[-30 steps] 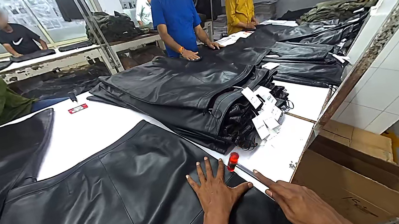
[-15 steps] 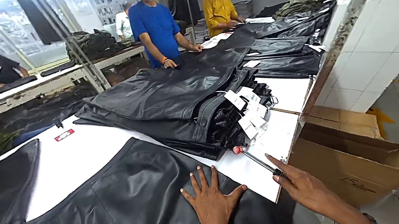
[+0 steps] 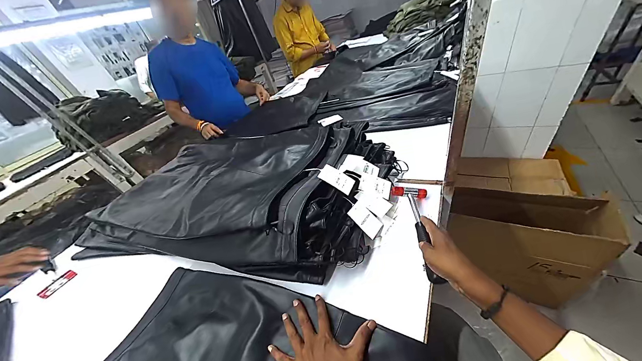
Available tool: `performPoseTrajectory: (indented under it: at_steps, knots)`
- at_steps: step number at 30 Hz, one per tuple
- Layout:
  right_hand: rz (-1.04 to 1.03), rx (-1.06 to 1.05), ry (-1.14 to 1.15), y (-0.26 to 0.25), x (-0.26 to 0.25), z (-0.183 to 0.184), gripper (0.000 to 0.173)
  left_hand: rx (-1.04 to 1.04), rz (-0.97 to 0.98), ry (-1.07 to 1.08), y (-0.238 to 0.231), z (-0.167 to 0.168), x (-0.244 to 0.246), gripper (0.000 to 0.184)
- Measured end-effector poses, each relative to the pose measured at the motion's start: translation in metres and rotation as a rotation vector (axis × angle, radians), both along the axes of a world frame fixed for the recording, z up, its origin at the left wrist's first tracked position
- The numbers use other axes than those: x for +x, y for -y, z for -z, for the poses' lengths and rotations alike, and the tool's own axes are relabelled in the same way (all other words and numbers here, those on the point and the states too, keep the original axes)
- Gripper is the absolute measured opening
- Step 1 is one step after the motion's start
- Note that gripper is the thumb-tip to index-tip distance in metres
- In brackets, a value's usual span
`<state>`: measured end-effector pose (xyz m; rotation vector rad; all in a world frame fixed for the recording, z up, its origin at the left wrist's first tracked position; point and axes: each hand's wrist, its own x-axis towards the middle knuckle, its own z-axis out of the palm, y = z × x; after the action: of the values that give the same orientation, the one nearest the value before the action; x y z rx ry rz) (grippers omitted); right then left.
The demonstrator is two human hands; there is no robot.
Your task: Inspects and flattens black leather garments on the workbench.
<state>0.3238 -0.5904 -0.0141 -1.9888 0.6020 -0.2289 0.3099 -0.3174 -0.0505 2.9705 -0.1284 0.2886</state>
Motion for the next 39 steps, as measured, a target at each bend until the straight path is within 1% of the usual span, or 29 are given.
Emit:
performPoseTrajectory:
  at_steps: [2, 4, 6, 7, 8, 9, 10, 11, 14, 18, 22, 25, 27, 29, 31, 32, 34, 35, 36, 37, 39]
  knots:
    - [-0.018, -0.095, 0.025, -0.005, 0.002, -0.001, 0.065, -0.011, -0.004, 0.003, -0.001, 0.0, 0.001, 0.124]
    - [-0.07, -0.312, 0.092, -0.018, -0.005, 0.0, 0.059, -0.006, -0.01, -0.009, -0.001, 0.0, 0.001, 0.123]
    - [-0.167, -0.501, 0.218, -0.038, -0.017, 0.007, 0.043, 0.014, -0.014, -0.016, -0.001, 0.0, 0.002, 0.123]
    - [-0.275, -0.511, 0.231, -0.05, -0.022, 0.009, 0.034, 0.024, -0.012, -0.021, -0.002, 0.0, 0.003, 0.122]
    - [-0.413, -0.446, 0.188, -0.06, -0.026, 0.009, 0.03, 0.032, -0.01, -0.027, -0.001, 0.0, 0.003, 0.122]
    - [-0.54, -0.354, 0.124, -0.07, -0.027, 0.008, 0.032, 0.038, -0.007, -0.028, -0.001, 0.001, 0.003, 0.122]
    - [-0.63, -0.304, 0.06, -0.08, -0.025, 0.008, 0.035, 0.046, -0.004, -0.025, -0.001, 0.001, 0.003, 0.121]
    - [-0.671, -0.309, 0.024, -0.088, -0.021, 0.007, 0.036, 0.052, 0.002, -0.018, -0.002, 0.002, 0.003, 0.119]
    - [-0.714, -0.391, -0.082, -0.106, -0.01, -0.004, 0.04, 0.053, 0.012, 0.015, -0.002, 0.004, 0.003, 0.108]
    - [-0.762, -0.495, -0.287, -0.122, -0.003, -0.029, 0.034, 0.055, 0.018, 0.03, -0.002, 0.004, 0.002, 0.103]
    - [-0.774, -0.516, -0.312, -0.128, -0.001, -0.034, 0.031, 0.024, 0.038, 0.058, -0.002, 0.003, 0.001, 0.102]
    - [-0.781, -0.492, -0.332, -0.126, 0.002, -0.035, 0.029, -0.063, 0.128, 0.089, -0.004, 0.003, -0.001, 0.096]
    - [-0.794, -0.42, -0.332, -0.12, 0.008, -0.03, 0.029, -0.151, 0.205, 0.132, -0.008, 0.006, -0.002, 0.085]
    - [-0.805, -0.321, -0.311, -0.113, 0.016, -0.024, 0.033, -0.188, 0.203, 0.111, -0.009, 0.008, -0.002, 0.072]
    - [-0.805, -0.215, -0.333, -0.109, 0.023, -0.022, 0.044, -0.146, 0.163, 0.036, -0.006, 0.006, -0.001, 0.064]
    - [-0.797, -0.125, -0.35, -0.106, 0.026, -0.019, 0.048, -0.104, 0.151, 0.025, -0.003, 0.005, 0.0, 0.063]
    - [-0.769, 0.092, -0.382, -0.1, 0.03, -0.011, 0.053, -0.051, 0.142, 0.037, 0.001, 0.006, 0.0, 0.06]
    - [-0.764, 0.147, -0.397, -0.099, 0.031, -0.01, 0.054, -0.041, 0.135, 0.032, 0.002, 0.005, 0.001, 0.058]
    - [-0.768, 0.138, -0.402, -0.099, 0.03, -0.011, 0.052, -0.031, 0.124, 0.011, 0.003, 0.003, 0.001, 0.057]
    - [-0.782, 0.059, -0.396, -0.1, 0.028, -0.013, 0.048, -0.016, 0.111, -0.023, 0.003, 0.0, 0.0, 0.055]
    - [-0.807, -0.209, -0.35, -0.104, 0.018, -0.022, 0.039, 0.006, 0.086, -0.104, 0.006, -0.008, 0.0, 0.053]
